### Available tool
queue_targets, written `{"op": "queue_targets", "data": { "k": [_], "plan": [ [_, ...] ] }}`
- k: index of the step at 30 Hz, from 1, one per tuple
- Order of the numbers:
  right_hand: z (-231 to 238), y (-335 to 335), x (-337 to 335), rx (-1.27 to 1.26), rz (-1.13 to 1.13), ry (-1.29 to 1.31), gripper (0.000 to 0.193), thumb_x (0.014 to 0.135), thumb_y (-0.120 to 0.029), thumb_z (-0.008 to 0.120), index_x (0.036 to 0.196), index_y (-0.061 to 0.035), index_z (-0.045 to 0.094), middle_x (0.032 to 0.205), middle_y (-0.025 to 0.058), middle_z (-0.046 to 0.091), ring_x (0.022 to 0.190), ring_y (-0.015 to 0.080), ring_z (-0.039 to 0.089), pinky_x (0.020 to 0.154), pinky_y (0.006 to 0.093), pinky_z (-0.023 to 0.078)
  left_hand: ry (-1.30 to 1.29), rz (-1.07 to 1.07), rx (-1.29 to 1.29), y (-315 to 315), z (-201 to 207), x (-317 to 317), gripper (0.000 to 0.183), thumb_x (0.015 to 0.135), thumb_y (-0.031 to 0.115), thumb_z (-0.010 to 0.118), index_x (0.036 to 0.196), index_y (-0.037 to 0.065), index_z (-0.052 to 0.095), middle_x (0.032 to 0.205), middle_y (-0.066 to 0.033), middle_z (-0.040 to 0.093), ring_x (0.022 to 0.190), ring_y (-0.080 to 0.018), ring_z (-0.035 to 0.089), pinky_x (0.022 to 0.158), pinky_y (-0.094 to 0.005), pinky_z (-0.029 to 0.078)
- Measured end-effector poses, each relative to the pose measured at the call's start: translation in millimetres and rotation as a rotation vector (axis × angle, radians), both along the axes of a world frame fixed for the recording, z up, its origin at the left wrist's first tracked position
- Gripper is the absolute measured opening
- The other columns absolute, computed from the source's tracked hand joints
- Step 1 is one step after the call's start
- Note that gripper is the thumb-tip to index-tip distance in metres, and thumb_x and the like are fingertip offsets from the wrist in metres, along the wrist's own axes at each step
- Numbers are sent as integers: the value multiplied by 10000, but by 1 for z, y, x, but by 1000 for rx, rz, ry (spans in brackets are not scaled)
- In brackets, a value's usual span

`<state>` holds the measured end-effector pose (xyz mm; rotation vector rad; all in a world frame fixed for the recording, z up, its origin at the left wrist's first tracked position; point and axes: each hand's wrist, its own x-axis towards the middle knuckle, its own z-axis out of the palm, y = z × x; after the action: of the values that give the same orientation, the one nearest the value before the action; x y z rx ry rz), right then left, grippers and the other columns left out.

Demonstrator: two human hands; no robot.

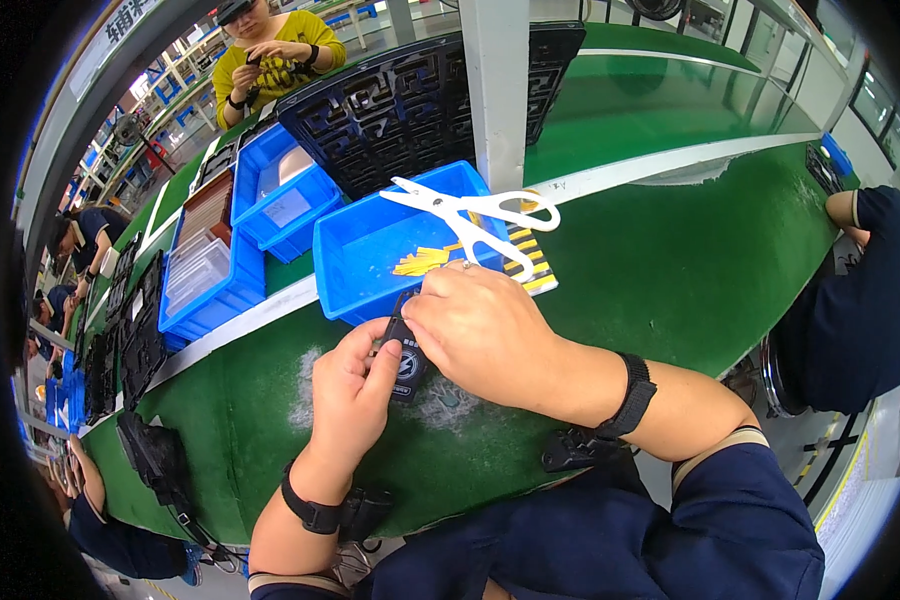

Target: Trimming labels or tape from electronic components using scissors on an assembly line.

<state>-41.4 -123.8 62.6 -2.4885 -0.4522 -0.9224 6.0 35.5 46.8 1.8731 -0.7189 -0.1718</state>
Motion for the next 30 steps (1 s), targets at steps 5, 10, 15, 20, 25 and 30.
{"op": "queue_targets", "data": {
  "k": [5, 10, 15, 20, 25, 30],
  "plan": [
    [-3, -2, -2, -15, -27, 52, 90, 665, -75, 643, 745, -40, 622, 686, 62, 544, 634, 232, 547, 561, 334, 433, -83, -8, 63, 0, 1, -4, 173, 817, 87, 542, 974, 25, 579, 659, -130, 615, 553, -215, 609, 501, -291, 447],
    [-5, 0, -2, -32, -55, 80, 79, 653, -75, 634, 716, -40, 602, 658, 62, 516, 621, 235, 537, 551, 341, 428, -96, -18, 63, -3, -1, -5, 170, 815, 79, 537, 968, 13, 571, 673, -146, 613, 582, -248, 616, 514, -308, 453],
    [-11, 10, -1, -156, -102, 28, 94, 634, -100, 581, 658, -29, 524, 650, 103, 486, 615, 239, 522, 552, 338, 427, -27, -18, 68, -6, -5, -8, 161, 816, 75, 530, 955, 0, 565, 665, -151, 606, 583, -257, 613, 521, -311, 451],
    [-13, 10, -3, -183, -130, 40, 131, 623, -69, 628, 723, -9, 567, 666, 81, 488, 614, 233, 514, 542, 325, 416, 95, 27, 98, -4, 1, -8, 176, 837, 90, 519, 983, 1, 564, 670, -117, 617, 574, -181, 611, 530, -280, 450],
    [-13, -5, -1, 148, -80, 15, 101, 683, -57, 635, 777, -21, 623, 702, 69, 564, 641, 228, 552, 568, 331, 440, 143, 24, -24, 0, -4, 0, 178, 852, 110, 514, 993, 15, 568, 694, -87, 626, 596, -141, 608, 545, -258, 454],
    [-11, -14, -3, 168, -8, 190, 81, 715, -117, 600, 735, -43, 628, 696, 81, 562, 693, 264, 564, 612, 363, 457, 28, 7, 31, 0, -3, 0, 169, 853, 106, 516, 989, 23, 569, 700, -83, 625, 601, -149, 609, 542, -260, 454]
  ]
}}
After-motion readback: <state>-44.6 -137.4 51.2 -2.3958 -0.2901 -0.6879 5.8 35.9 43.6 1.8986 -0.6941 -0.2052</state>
